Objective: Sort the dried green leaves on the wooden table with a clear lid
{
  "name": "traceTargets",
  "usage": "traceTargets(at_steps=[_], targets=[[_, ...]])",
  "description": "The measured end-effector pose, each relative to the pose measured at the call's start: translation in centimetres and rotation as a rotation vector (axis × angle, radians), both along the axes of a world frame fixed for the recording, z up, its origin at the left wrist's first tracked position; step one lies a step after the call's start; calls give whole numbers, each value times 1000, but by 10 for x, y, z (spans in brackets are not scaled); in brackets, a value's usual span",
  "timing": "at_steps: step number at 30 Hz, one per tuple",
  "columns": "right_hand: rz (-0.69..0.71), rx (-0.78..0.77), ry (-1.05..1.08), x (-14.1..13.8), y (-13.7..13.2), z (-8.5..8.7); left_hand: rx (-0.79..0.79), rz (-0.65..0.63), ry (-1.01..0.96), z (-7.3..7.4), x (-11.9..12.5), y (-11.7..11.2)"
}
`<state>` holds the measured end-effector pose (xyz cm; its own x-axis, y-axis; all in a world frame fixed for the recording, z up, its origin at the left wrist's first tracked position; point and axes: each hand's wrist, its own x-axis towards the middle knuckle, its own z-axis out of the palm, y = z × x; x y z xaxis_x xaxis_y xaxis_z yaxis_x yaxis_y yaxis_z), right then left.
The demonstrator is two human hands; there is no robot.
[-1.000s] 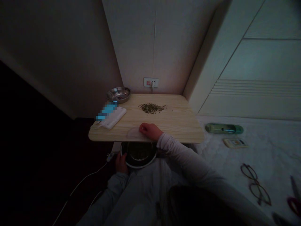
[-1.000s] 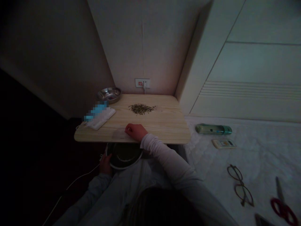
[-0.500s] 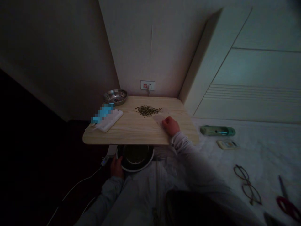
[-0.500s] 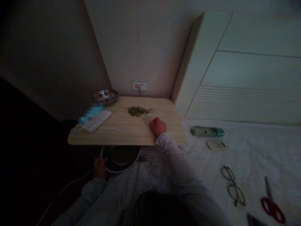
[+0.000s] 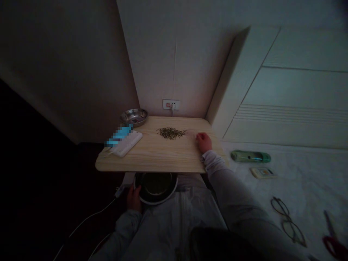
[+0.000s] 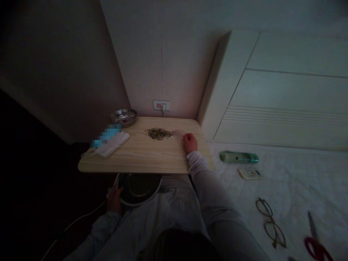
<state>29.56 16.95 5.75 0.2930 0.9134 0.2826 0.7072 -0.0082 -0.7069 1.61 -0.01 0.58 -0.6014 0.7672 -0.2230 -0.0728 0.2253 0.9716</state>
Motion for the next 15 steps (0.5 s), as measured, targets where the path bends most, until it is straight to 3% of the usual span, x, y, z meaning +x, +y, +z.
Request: traceTargets(at_steps=[8,15], targets=[[76,65,83,-48,-1,1,-33,-7,-96,-2,1,1],[-46,42,74,-43,-2,0,-21,-11,-72,-4,-1,0]])
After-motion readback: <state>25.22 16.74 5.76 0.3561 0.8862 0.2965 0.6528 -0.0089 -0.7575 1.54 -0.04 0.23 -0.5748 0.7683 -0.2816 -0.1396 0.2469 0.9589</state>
